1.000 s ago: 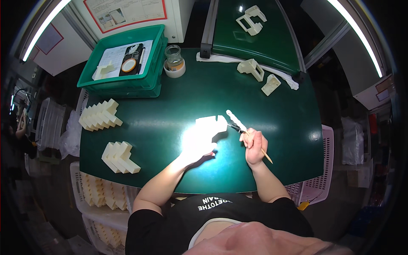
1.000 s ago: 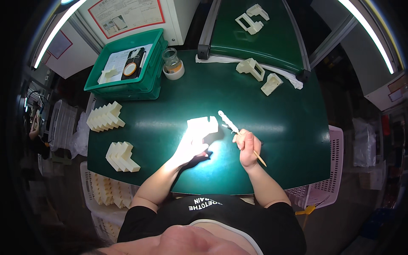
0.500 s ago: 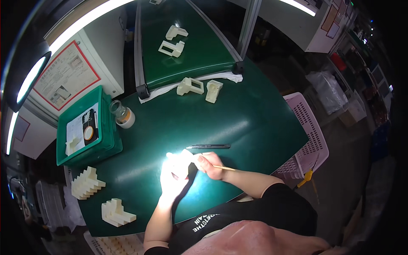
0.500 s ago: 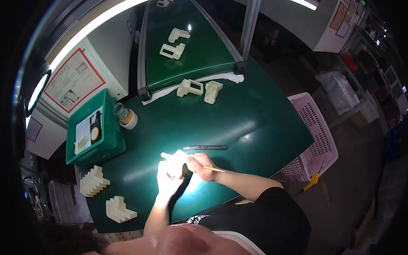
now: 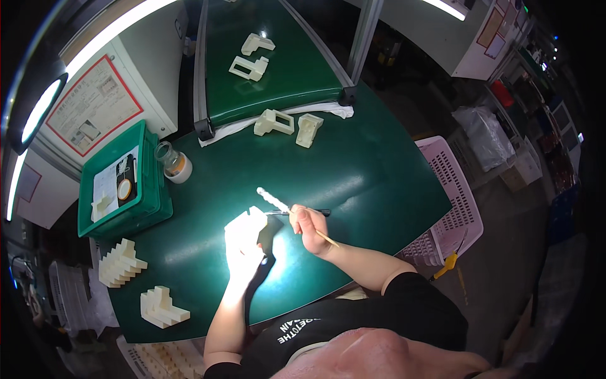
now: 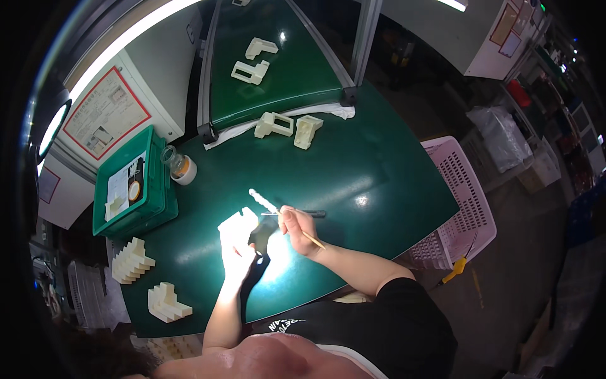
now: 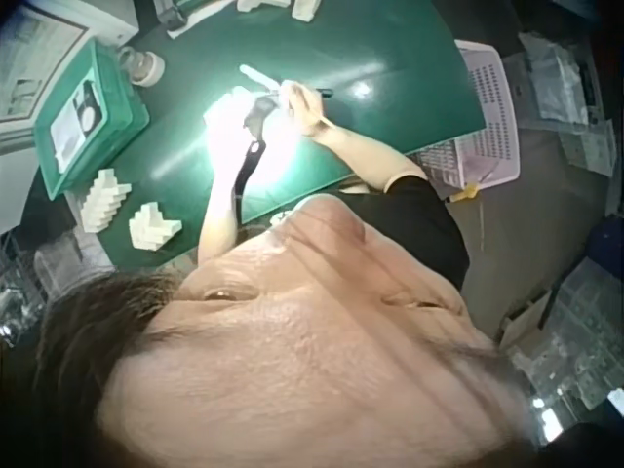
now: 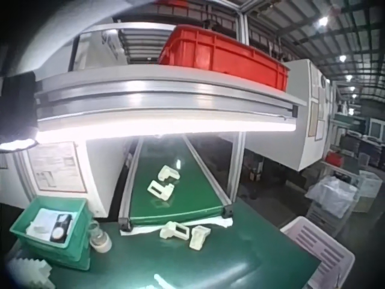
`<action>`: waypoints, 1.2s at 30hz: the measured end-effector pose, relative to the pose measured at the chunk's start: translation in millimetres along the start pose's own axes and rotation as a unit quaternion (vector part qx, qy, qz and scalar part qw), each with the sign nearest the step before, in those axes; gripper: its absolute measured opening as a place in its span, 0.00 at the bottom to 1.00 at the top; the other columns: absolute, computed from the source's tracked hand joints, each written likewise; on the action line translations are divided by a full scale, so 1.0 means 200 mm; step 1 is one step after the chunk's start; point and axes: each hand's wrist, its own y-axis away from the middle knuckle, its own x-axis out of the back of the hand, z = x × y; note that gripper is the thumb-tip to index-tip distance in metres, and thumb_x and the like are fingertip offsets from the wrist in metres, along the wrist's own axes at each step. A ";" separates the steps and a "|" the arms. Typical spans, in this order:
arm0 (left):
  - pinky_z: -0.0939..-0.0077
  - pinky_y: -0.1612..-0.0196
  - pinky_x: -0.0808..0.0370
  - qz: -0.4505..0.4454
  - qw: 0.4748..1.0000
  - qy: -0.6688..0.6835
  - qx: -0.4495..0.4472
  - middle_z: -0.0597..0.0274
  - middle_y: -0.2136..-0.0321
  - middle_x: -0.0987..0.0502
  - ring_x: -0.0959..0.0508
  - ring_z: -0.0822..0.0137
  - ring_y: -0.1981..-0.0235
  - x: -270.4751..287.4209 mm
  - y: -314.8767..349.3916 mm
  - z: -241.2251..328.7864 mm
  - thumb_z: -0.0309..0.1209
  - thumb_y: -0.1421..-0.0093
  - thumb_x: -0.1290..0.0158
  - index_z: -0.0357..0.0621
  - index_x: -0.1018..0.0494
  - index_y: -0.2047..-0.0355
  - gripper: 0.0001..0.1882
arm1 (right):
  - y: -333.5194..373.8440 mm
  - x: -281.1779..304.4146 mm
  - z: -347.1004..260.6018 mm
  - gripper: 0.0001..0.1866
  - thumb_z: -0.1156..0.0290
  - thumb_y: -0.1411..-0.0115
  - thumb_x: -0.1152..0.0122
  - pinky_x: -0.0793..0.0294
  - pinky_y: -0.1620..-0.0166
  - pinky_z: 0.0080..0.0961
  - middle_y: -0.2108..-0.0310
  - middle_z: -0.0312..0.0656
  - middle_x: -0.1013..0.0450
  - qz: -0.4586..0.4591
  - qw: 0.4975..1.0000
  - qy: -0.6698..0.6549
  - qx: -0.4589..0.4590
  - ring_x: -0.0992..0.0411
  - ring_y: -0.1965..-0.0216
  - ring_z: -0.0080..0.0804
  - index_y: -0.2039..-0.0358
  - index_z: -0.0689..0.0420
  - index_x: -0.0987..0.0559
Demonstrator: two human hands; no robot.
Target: The person stacks plastic components on the table, then deburrs and cleans additional plastic parts using a knife and a stick.
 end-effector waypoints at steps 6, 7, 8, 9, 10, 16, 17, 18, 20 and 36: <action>0.56 0.46 0.23 0.027 0.868 0.447 0.217 0.43 0.41 0.36 0.27 0.41 0.46 0.06 -0.05 0.18 0.33 0.45 0.48 0.38 0.46 0.36 0.37 | 0.04 -0.02 -0.03 0.26 0.56 0.27 0.60 0.42 0.73 0.20 0.80 0.37 0.37 -0.056 0.996 0.044 -0.059 0.41 0.79 0.22 0.81 0.59 0.34; 0.54 0.46 0.24 0.018 0.853 0.471 0.222 0.42 0.39 0.38 0.28 0.39 0.45 0.08 -0.05 0.18 0.35 0.43 0.50 0.39 0.48 0.35 0.37 | 0.03 -0.02 -0.02 0.26 0.57 0.27 0.60 0.42 0.74 0.20 0.80 0.37 0.37 -0.072 0.995 0.050 -0.049 0.41 0.79 0.22 0.81 0.59 0.33; 0.52 0.45 0.24 0.009 0.838 0.497 0.227 0.41 0.38 0.39 0.29 0.37 0.44 0.10 -0.05 0.18 0.37 0.41 0.51 0.40 0.50 0.33 0.38 | 0.04 -0.03 -0.02 0.26 0.57 0.27 0.60 0.42 0.74 0.20 0.80 0.37 0.37 -0.083 0.993 0.056 -0.057 0.41 0.79 0.22 0.81 0.59 0.33; 0.51 0.45 0.26 0.000 0.856 0.468 0.221 0.44 0.40 0.35 0.25 0.40 0.47 0.09 -0.06 0.21 0.45 0.34 0.56 0.39 0.50 0.34 0.34 | 0.04 -0.03 -0.01 0.26 0.57 0.27 0.60 0.42 0.74 0.20 0.80 0.37 0.37 -0.076 0.993 0.042 -0.085 0.41 0.79 0.22 0.81 0.59 0.33; 0.52 0.47 0.25 -0.016 0.855 0.453 0.252 0.43 0.40 0.35 0.24 0.41 0.49 0.10 -0.06 0.22 0.46 0.34 0.57 0.40 0.51 0.34 0.35 | 0.04 -0.02 0.00 0.26 0.58 0.27 0.60 0.41 0.74 0.20 0.81 0.37 0.37 -0.069 0.991 0.029 -0.113 0.41 0.79 0.22 0.81 0.59 0.33; 0.73 0.66 0.19 -0.022 0.885 0.366 0.288 0.41 0.45 0.32 0.19 0.62 0.70 0.08 -0.07 0.17 0.20 0.42 0.53 0.34 0.44 0.38 0.30 | 0.04 -0.01 0.08 0.27 0.59 0.27 0.61 0.41 0.75 0.21 0.81 0.41 0.36 -0.077 0.991 0.068 -0.083 0.39 0.80 0.26 0.82 0.60 0.31; 0.75 0.67 0.20 -0.034 0.907 0.322 0.270 0.42 0.46 0.31 0.20 0.65 0.72 0.07 -0.04 0.13 0.19 0.41 0.54 0.33 0.42 0.40 0.28 | 0.05 -0.01 0.09 0.27 0.59 0.27 0.61 0.41 0.75 0.21 0.81 0.42 0.36 -0.082 0.990 0.079 -0.078 0.39 0.80 0.26 0.82 0.60 0.31; 0.78 0.69 0.21 -0.036 0.906 0.266 0.326 0.49 0.51 0.29 0.22 0.69 0.73 0.06 -0.02 0.12 0.18 0.40 0.54 0.32 0.41 0.41 0.25 | 0.06 -0.02 0.10 0.27 0.58 0.28 0.60 0.41 0.75 0.21 0.81 0.42 0.35 -0.084 0.993 0.056 -0.066 0.39 0.80 0.26 0.81 0.60 0.30; 0.79 0.70 0.22 0.031 0.934 0.232 0.271 0.56 0.54 0.29 0.22 0.71 0.71 0.03 0.01 0.13 0.18 0.40 0.53 0.32 0.35 0.46 0.20 | 0.06 -0.04 0.11 0.26 0.58 0.28 0.59 0.40 0.75 0.21 0.81 0.42 0.35 -0.077 0.993 0.067 -0.056 0.39 0.80 0.25 0.79 0.60 0.30; 0.86 0.69 0.35 0.167 0.980 0.081 0.066 0.70 0.69 0.31 0.33 0.81 0.72 0.06 -0.06 0.06 0.20 0.40 0.46 0.39 0.28 0.65 0.04 | 0.04 -0.06 0.14 0.18 0.64 0.29 0.56 0.39 0.73 0.15 0.74 0.41 0.33 -0.040 0.996 0.072 -0.035 0.39 0.78 0.20 0.72 0.62 0.28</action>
